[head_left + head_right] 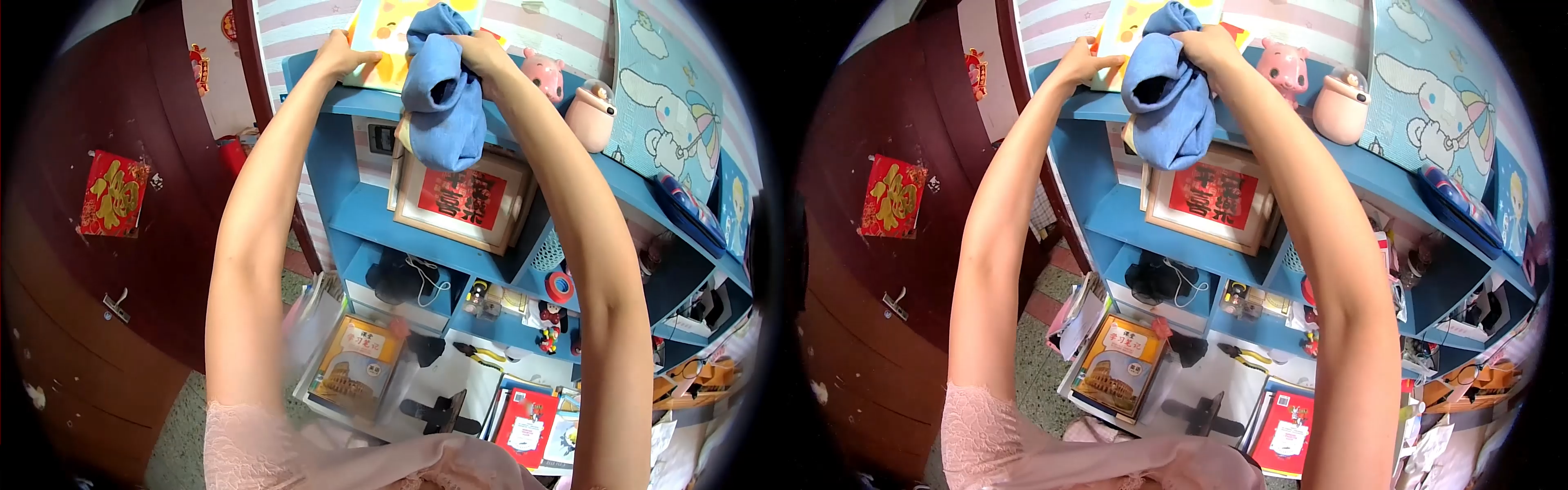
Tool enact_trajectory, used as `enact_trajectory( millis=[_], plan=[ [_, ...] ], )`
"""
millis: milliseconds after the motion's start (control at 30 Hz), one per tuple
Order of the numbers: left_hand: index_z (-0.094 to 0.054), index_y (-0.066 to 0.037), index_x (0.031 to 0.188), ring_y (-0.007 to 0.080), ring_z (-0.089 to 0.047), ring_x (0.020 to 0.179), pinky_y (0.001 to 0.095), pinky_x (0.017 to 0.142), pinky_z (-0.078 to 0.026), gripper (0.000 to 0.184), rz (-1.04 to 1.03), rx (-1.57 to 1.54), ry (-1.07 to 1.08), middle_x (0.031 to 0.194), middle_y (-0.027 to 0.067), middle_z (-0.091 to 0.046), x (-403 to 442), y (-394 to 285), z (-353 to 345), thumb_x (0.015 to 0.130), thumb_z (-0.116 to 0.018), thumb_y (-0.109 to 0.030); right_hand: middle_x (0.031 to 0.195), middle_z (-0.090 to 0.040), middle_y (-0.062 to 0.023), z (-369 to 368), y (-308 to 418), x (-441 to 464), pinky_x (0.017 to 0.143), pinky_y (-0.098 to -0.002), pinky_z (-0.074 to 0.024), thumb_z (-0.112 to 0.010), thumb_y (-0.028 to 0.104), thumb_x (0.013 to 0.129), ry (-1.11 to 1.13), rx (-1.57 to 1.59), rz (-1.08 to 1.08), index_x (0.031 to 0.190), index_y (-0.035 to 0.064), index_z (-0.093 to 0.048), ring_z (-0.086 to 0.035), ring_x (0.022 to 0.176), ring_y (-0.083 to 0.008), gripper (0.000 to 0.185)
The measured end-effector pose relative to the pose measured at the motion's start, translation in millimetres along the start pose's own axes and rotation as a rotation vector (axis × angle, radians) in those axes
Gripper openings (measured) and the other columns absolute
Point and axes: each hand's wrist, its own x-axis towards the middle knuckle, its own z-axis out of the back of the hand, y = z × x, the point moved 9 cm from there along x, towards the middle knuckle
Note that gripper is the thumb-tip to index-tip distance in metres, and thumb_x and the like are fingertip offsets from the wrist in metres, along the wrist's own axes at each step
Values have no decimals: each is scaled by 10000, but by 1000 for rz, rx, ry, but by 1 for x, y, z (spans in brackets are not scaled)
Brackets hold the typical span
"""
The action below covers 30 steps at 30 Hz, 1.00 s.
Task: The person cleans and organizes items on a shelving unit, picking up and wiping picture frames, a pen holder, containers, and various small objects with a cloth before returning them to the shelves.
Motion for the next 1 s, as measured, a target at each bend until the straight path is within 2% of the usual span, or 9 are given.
enact_trajectory(
  millis=[67, 200, 333, 567, 667, 733, 833, 933, 1000],
  plan=[
    [-513, 49, 1171, 247, -592, 967, 346, 818, -468, 716, -16, -147, 180, 1057, 177, -608, 7, 5, -18, 652, -801, -350, 882, -647, -198, 7, -1, 3, 647, -421, -502, -672, 240, 707, -57, -74, 2, 982, -70, -627, -641, 744, -274, 417],
    [-577, 32, 1098, 221, -615, 888, 328, 774, -474, 630, -2, -75, 119, 1014, 150, -633, -1, -2, -10, 644, -803, -341, 861, -650, -233, 21, 14, 3, 705, -354, -492, -661, 274, 694, -133, -286, 202, 927, -110, -626, -650, 771, -277, 451],
    [-575, 34, 1112, 228, -610, 914, 324, 831, -454, 649, 87, 147, -12, 1012, 156, -636, 2, 7, -11, 667, -767, -398, 813, -652, -167, 20, 30, -29, 672, -320, -486, -667, 226, 707, -148, -100, 182, 910, -106, -630, -627, 733, -220, 390],
    [-508, 46, 1207, 238, -579, 1018, 324, 886, -440, 724, 29, -96, -28, 1149, 186, -573, -38, -5, -4, 695, -739, -412, 836, -643, -65, 17, 67, -113, 682, -254, -450, -668, 191, 746, -96, 5, 202, 941, -30, -641, -579, 734, -124, 296],
    [-482, 90, 1170, 325, -575, 1034, 374, 874, -471, 723, 7, -57, -100, 1130, 239, -559, -54, -16, 9, 687, -746, -378, 885, -648, -63, 26, 70, -144, 733, -241, -434, -648, 175, 768, -71, 92, 334, 976, -19, -645, -578, 789, -121, 284],
    [-510, 48, 1140, 306, -547, 1031, 369, 877, -448, 547, -219, 124, -486, 1086, 202, -559, -81, -41, 41, 748, -699, -283, 909, -651, -70, 44, 66, -179, 781, -245, -436, -646, 156, 766, -182, 120, 297, 979, -24, -647, -585, 819, -136, 279],
    [-572, -11, 1005, 208, -581, 833, 323, 752, -475, 194, -376, -155, -797, 912, 106, -597, -174, -66, 62, 844, -592, -119, 952, -651, -85, 88, 33, -251, 849, -281, -440, -677, 87, 720, -383, 74, 176, 1026, -28, -628, -600, 868, -161, 330],
    [-575, -15, 952, 145, -581, 759, 268, 692, -475, 137, -92, -394, -604, 842, 58, -608, -228, -38, 2, 849, -593, -103, 994, -643, -104, 115, -35, -326, 863, -306, -446, -698, 45, 691, -529, 79, 17, 1072, -35, -600, -606, 895, -177, 401],
    [-528, 4, 997, 221, -572, 805, 345, 755, -463, 256, -15, -386, -409, 876, 119, -575, -238, -6, -64, 815, -629, -144, 1000, -640, -113, 108, -73, -360, 866, -302, -443, -695, 50, 705, -593, 150, -130, 1074, -47, -595, -604, 905, -179, 395]
  ],
)
